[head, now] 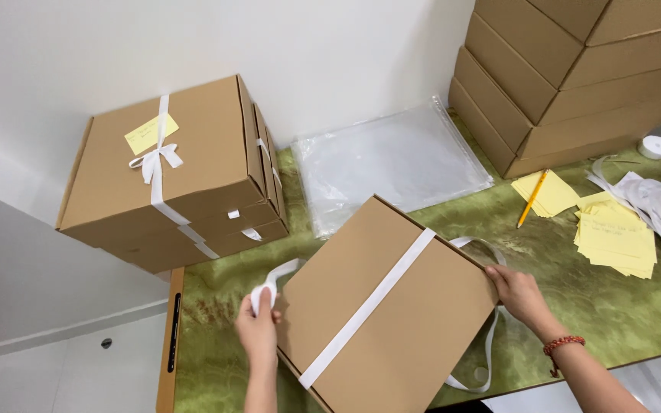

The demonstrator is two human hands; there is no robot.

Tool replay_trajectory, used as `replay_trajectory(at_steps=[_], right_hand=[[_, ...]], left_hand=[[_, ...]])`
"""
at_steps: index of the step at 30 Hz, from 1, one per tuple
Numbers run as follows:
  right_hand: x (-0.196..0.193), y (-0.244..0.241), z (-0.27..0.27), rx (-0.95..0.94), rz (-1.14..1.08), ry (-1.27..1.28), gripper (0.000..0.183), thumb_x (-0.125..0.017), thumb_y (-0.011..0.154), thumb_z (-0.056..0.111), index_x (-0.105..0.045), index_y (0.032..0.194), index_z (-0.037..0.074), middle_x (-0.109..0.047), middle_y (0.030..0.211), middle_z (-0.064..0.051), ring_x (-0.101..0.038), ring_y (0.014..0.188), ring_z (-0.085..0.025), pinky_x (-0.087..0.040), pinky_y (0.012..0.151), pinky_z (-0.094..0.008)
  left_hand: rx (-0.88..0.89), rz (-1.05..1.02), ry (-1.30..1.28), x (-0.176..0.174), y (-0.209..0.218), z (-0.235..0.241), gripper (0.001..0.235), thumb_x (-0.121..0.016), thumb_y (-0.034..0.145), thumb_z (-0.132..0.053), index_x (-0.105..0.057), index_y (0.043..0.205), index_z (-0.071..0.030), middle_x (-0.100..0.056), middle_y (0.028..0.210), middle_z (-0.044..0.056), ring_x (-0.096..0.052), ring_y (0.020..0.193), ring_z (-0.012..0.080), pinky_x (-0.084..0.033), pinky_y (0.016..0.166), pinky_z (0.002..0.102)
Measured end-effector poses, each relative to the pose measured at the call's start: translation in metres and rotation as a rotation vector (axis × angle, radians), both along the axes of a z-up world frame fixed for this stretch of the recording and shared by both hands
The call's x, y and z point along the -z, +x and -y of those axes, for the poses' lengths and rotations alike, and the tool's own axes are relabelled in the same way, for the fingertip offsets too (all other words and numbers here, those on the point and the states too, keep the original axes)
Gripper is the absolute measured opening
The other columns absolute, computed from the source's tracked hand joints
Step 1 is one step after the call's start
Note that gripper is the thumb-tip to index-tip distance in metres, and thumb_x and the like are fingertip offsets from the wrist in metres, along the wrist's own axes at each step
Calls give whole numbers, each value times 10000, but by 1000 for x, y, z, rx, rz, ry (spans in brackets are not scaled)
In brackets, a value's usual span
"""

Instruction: The person unpacks a light blue shirt from a cardboard box, removes it from a plastic bag, and hangs it on a clothing rack. They then pack a black garment into a box with bubble wrap, close the box, and tie it with a white ribbon. Finally, they unpack another black garment and hang it on the rack.

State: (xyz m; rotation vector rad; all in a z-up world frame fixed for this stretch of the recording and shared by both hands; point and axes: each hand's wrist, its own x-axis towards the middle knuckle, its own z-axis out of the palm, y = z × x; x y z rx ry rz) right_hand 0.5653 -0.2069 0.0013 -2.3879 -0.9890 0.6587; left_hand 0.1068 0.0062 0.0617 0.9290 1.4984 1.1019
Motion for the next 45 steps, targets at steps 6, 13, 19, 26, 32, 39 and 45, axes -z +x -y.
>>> replay_trajectory(at_steps=[6, 13, 19, 26, 32, 39, 45], right_hand=[[43, 41, 37, 63, 167, 24, 417, -509, 1072, 450, -810, 1246, 219, -844, 1164, -95, -789, 1076, -338, -558, 874, -420], [12, 37, 65, 203, 12, -24, 431, -498, 1113, 415, -827, 1258, 178, -882, 1028, -95, -833, 592, -296, -586, 723, -360], [29, 55, 87, 199, 118, 61, 414, -544, 1073, 433, -844, 1219, 189, -869, 1128, -86, -815, 1019, -276, -566, 864, -399], [9, 46, 87, 277, -67, 5, 473, -500, 1108, 446, -815, 1292, 144, -836, 1197, -90, -747, 1020, -275, -528, 813, -408], [-54, 5, 75, 634, -674, 223, 576, -581, 1068, 459, -687, 1377, -15, -684, 1304, -155, -607, 1143, -267, -520, 957, -466], [-88, 17, 57, 386, -658, -167, 801, -604, 876, 630, -822, 1242, -49, -844, 1186, -218, -765, 1050, -325, -567, 964, -404], [-79, 49, 55, 259, -1103, -203, 639, -732, 856, 424, -761, 1332, -2, -779, 1210, -127, -685, 1030, -248, -518, 878, -367]], left_hand=[[-261, 298, 110, -45, -19, -20, 192, -618, 1135, -171, -711, 1283, -91, -776, 1007, 72, -638, 634, 90, -542, 536, 181], [-266, 347, 200, -78, 1, -29, 216, -581, 1117, -216, -590, 1309, -119, -704, 1449, 107, -735, 1242, 241, -661, 1022, 314], [577, -212, -211, -34, 66, -6, 982, -634, 863, -551, -170, 1670, -237, -343, 1755, -71, -340, 1597, 268, -225, 1298, 662], [625, -762, 289, 26, 106, 28, 909, -792, 859, -574, -381, 1588, -218, -394, 1677, 65, -270, 1541, 379, -213, 1214, 655], [927, -856, 529, 36, 153, 103, 819, -845, 831, -593, -529, 1489, -224, -303, 1709, 105, -178, 1576, 390, -146, 1239, 626], [794, -993, 736, 35, 166, 131, 461, -701, 962, -527, -594, 1284, -214, -379, 1674, 98, -245, 1579, 374, -140, 1249, 647], [638, -950, 767, 32, 169, 134, 274, -752, 933, -420, -592, 1029, -218, -555, 1432, 9, -406, 1512, 294, -244, 1246, 610]])
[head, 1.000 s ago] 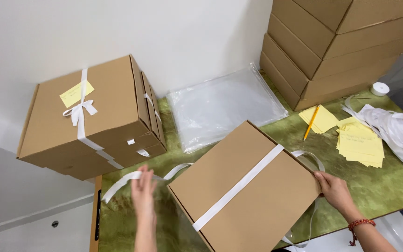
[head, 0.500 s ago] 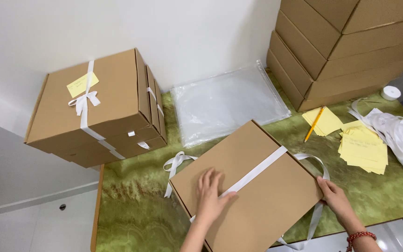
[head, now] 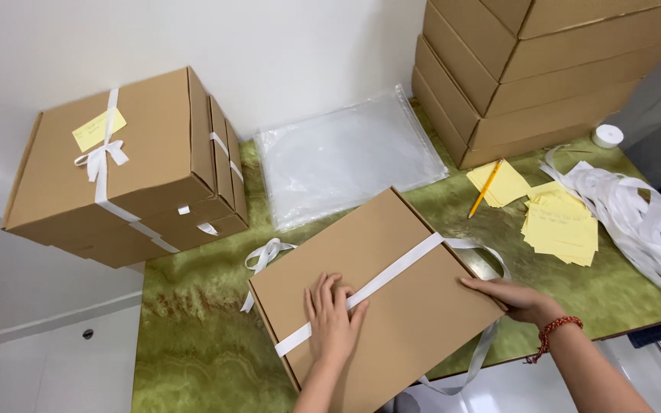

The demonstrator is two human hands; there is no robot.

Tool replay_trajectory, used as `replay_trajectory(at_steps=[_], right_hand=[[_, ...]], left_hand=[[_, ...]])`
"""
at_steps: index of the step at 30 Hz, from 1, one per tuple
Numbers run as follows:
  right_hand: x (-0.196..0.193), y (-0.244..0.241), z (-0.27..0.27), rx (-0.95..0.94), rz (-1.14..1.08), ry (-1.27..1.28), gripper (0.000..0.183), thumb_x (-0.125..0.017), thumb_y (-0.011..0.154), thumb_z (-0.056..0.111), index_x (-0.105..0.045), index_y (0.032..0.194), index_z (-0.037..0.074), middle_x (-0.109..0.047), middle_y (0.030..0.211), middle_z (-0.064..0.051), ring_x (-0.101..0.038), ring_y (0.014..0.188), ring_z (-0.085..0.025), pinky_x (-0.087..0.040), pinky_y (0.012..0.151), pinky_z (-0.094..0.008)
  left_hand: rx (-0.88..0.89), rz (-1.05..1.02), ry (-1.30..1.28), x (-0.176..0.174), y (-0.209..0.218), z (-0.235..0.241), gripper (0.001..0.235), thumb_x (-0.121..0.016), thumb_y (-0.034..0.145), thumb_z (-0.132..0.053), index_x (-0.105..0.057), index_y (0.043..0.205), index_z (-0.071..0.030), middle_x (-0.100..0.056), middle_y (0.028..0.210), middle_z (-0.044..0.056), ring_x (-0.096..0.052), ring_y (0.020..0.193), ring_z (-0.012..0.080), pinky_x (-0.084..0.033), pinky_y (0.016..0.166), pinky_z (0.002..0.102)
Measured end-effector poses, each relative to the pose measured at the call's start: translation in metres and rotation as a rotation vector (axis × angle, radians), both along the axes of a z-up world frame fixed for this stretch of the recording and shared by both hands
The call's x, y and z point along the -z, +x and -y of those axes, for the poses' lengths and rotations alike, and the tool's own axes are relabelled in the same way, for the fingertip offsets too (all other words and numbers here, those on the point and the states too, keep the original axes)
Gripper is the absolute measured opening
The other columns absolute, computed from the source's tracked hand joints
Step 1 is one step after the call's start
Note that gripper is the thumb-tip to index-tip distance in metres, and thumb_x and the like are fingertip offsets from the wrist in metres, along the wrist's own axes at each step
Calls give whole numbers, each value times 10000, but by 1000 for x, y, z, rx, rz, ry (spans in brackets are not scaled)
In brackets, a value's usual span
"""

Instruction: The person unpacks a light blue shirt from a cardboard box, removes it from a plastic bag, and hangs it on a clothing rack. They then pack a black garment into a box with bubble wrap, close the box, and tie it with a white ribbon. Finally, they unpack another black garment and hang it on the rack.

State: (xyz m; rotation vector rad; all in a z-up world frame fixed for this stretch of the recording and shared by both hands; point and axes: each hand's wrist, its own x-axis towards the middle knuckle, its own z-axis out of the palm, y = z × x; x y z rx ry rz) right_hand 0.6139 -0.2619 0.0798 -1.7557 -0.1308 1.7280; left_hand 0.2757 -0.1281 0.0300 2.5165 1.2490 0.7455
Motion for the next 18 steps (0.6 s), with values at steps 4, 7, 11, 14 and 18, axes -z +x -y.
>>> replay_trajectory(at_steps=[4, 7, 11, 14, 18], right_hand=[[18, -11, 9, 120, -60, 126, 557, -753, 874, 369, -740, 1294, 4, -779, 1102, -153, -693, 919, -257, -529, 766, -369], [-14, -32, 13, 116, 16, 188, 609, -743, 844, 291, -711, 1349, -47, -776, 1202, -195, -701, 1002, -304, -544, 845, -407], [-37, -42, 22, 93, 37, 245, 601, -708, 866, 234, -722, 1395, -52, -806, 1242, -223, -726, 1004, -336, -546, 820, -419], [-35, -38, 34, 99, 11, 284, 641, -703, 857, 146, -680, 1477, -18, -785, 1322, -229, -713, 1073, -342, -534, 851, -423], [-8, -28, 55, 128, -83, 355, 699, -659, 843, 18, -616, 1540, -8, -741, 1394, -223, -684, 1134, -336, -520, 902, -427]], left_hand=[[-13, 94, -45, 14, 18, -12, 206, -740, 922, -379, -669, 987, -197, -613, 1310, 9, -528, 1299, 296, -402, 1043, 516], [116, 39, -72, -8, 47, -24, 208, -727, 948, -352, -680, 1021, -163, -612, 1134, 19, -561, 1050, 303, -427, 883, 479], [211, -19, -577, -74, 93, -40, 106, -637, 1023, -255, -566, 1096, -227, -747, 998, -39, -696, 931, 258, -504, 731, 454], [303, 107, -703, -99, 122, -52, 114, -605, 1032, -156, -642, 1120, -217, -783, 1086, -75, -710, 984, 168, -516, 794, 368], [308, 360, -971, -83, 159, -80, 298, -574, 1058, -78, -845, 1050, -204, -818, 1205, -52, -586, 701, 99, -506, 761, 249]])
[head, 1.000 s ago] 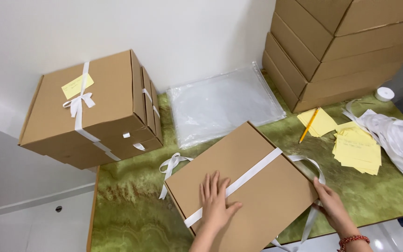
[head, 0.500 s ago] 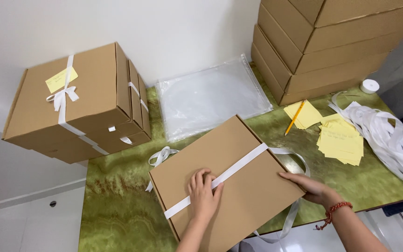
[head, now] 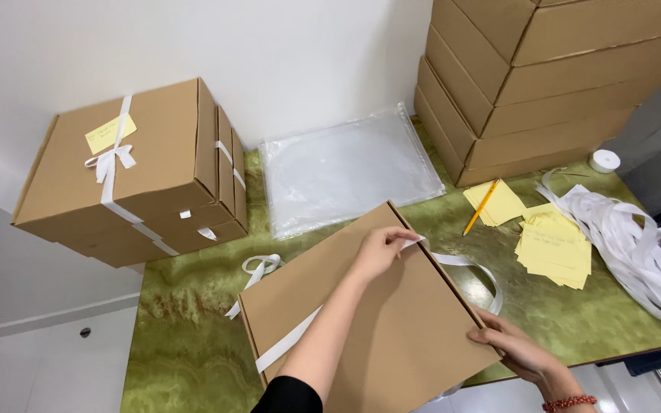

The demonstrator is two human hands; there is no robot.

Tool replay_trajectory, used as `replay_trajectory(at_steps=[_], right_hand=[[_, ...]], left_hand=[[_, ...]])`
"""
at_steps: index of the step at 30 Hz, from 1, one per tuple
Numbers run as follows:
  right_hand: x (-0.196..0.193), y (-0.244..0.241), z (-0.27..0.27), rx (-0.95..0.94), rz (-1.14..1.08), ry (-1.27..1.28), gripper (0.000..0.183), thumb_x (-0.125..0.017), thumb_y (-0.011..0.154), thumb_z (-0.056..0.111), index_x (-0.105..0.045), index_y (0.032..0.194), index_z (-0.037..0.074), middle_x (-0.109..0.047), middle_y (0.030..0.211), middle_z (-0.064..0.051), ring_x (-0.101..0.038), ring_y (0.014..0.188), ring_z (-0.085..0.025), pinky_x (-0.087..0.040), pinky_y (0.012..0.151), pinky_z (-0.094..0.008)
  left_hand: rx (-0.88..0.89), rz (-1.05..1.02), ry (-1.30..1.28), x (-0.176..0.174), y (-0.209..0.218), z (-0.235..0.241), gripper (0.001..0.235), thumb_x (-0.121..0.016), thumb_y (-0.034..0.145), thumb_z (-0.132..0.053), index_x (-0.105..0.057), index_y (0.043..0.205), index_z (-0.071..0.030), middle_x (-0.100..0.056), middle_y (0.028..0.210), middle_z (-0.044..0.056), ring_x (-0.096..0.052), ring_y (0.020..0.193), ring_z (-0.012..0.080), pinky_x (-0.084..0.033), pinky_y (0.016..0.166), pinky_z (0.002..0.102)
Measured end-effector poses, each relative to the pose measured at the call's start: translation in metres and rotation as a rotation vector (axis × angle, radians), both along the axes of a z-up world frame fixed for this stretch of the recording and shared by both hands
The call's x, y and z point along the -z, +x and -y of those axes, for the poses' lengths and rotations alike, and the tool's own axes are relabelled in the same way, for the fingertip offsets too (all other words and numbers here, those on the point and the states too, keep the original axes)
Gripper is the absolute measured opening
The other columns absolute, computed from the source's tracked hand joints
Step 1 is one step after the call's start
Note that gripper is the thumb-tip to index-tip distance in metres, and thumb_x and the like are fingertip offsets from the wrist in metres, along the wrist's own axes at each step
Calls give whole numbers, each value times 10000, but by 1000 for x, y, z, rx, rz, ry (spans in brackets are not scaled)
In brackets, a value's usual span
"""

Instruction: The person unpacks a light blue shirt from a cardboard box, removes it from a plastic bag, and hangs it on a clothing rack. They then pack a black garment into a box with bubble wrap, close the box, and tie it with a white ribbon. Finally, they unpack another black garment and hang it on the rack.

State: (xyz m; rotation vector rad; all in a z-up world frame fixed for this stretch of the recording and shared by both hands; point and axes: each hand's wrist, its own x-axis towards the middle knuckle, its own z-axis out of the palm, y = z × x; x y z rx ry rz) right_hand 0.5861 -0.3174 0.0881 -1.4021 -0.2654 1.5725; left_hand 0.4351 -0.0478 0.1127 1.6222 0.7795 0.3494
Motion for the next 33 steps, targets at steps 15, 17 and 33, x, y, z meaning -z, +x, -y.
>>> replay_trajectory(at_steps=[15, 17, 33], right_hand=[[54, 28, 54, 351, -84, 40, 840, -436, 803, -108, -491, 1637, -27, -591, 1533, -300, -545, 1230, -479, -384, 1009, -586], [28, 23, 52, 412, -62, -26, 759, -367, 881, -93, -461, 1633, -38, -549, 1531, -329, -501, 1273, -513, -349, 1055, -617], [0, 24, -127, 494, -7, 120, 418, -580, 890, 331, -481, 1293, 285, -550, 1466, -39, -529, 1373, -254, -485, 1149, -581]], left_hand=[[-882, 117, -304, 46, -134, -111, 748, -613, 1049, -185, -257, 1704, -249, -642, 1465, 59, -711, 913, 138, -590, 759, 288], [-1091, 213, -276, 110, -203, -137, 722, -649, 1020, -174, -340, 1670, -229, -672, 1408, 55, -698, 903, 130, -556, 744, 285], [-1810, 31, 588, 78, -382, -13, 699, -552, 1084, -13, -242, 1696, -145, -130, 1773, 114, -345, 1571, 413, -412, 1199, 543]])
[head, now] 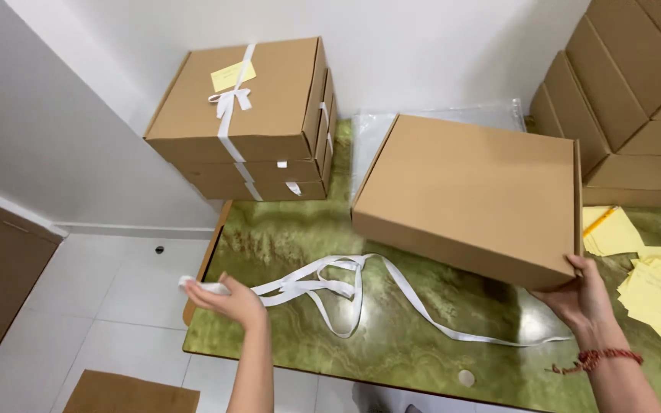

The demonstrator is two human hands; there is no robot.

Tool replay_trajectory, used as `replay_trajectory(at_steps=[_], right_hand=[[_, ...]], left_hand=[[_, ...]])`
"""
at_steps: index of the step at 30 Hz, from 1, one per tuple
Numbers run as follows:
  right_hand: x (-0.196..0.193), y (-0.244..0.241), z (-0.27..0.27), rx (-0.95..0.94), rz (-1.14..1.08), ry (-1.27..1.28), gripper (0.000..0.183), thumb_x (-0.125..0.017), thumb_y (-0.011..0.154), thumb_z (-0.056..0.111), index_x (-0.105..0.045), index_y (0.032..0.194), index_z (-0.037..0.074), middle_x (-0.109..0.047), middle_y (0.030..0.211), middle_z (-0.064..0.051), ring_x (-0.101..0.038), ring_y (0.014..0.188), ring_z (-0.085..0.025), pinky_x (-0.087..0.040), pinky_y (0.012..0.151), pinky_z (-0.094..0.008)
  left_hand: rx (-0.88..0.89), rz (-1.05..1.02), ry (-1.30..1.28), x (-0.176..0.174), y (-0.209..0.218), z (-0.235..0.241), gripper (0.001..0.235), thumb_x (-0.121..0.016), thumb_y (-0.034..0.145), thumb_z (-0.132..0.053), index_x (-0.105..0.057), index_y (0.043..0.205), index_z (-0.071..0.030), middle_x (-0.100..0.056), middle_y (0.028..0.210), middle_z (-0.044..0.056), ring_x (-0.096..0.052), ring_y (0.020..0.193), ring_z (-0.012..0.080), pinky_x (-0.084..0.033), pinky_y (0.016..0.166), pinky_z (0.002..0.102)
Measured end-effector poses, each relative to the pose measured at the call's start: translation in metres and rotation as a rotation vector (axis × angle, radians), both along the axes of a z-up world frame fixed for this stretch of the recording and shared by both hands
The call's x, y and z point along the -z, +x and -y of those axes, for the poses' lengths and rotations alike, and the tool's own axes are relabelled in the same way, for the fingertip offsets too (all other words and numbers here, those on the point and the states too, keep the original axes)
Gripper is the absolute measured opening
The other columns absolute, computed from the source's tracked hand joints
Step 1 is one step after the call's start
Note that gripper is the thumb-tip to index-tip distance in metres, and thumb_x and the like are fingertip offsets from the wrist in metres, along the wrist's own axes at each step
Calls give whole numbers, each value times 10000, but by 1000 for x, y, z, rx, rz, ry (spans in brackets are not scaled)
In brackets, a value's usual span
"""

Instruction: The person unpacks a light blue shirt from a cardboard box, removes it from a plastic bag, and hangs it on a clothing rack. They then pack a black garment into a box with bubble wrap, close the box, and tie it with a white ribbon. Finally, they unpack another black garment and hang it on the rack.

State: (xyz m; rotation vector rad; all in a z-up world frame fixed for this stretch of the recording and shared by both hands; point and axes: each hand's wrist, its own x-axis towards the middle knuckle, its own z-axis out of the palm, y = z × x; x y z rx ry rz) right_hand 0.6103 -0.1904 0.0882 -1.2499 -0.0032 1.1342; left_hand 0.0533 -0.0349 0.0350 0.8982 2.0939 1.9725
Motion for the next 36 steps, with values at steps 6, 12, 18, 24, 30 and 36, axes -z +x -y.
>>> replay_trajectory(at_steps=[6, 12, 18, 24, 30, 36], right_hand=[[-1, -37, -76, -4, -62, 38, 167, -616, 926, 327, -472, 1010, 316, -572, 1441, -36, -546, 1388, -276, -457, 1172, -611], [5, -74, -80, -111, 66, 120, 750, -573, 1113, 387, -131, 1713, 295, -138, 1707, -254, -206, 1591, -506, -247, 1173, -807], [29, -103, -60, -85, 192, -38, 692, -516, 1176, 332, -102, 1717, 207, -148, 1767, -206, -167, 1639, -415, -104, 1222, -766], [94, -147, -19, -11, 521, -253, 494, -593, 1127, 310, -301, 1487, 138, -488, 1140, -88, -424, 751, -121, -368, 615, -278], [120, -228, -7, -501, 1105, -219, 677, -759, 910, 218, -512, 1530, 107, -610, 1358, -150, -615, 1110, -289, -501, 989, -460], [122, -322, 23, -1236, 1065, -150, 245, -682, 989, 329, -787, 1176, 212, -769, 1060, -38, -772, 817, -147, -640, 800, -320]], left_hand=[[468, 403, -67, -48, 27, 32, 293, -575, 1062, -23, -813, 1180, -144, -769, 900, 66, -599, 655, 95, -425, 523, 212], [691, 381, -84, -70, 51, 56, 287, -603, 972, -121, -851, 1098, -48, -491, 457, 95, -478, 417, 146, -385, 426, 255], [898, 431, -153, -85, 72, 84, 466, -575, 1046, -244, -819, 766, 37, -721, 702, 183, -532, 410, 162, -391, 425, 260], [1044, 522, -97, -129, 70, 122, 649, -599, 1057, -253, -464, 443, -92, -455, 451, 56, -499, 524, 164, -356, 596, 301], [1183, 567, 70, -157, 39, 134, 632, -505, 1082, -225, -438, 464, -111, -472, 480, 73, -428, 522, 157, -334, 636, 310], [1260, 555, 125, -161, -6, 134, 421, -509, 1110, -239, -789, 885, -21, -782, 1019, 157, -516, 526, 110, -517, 792, 311]])
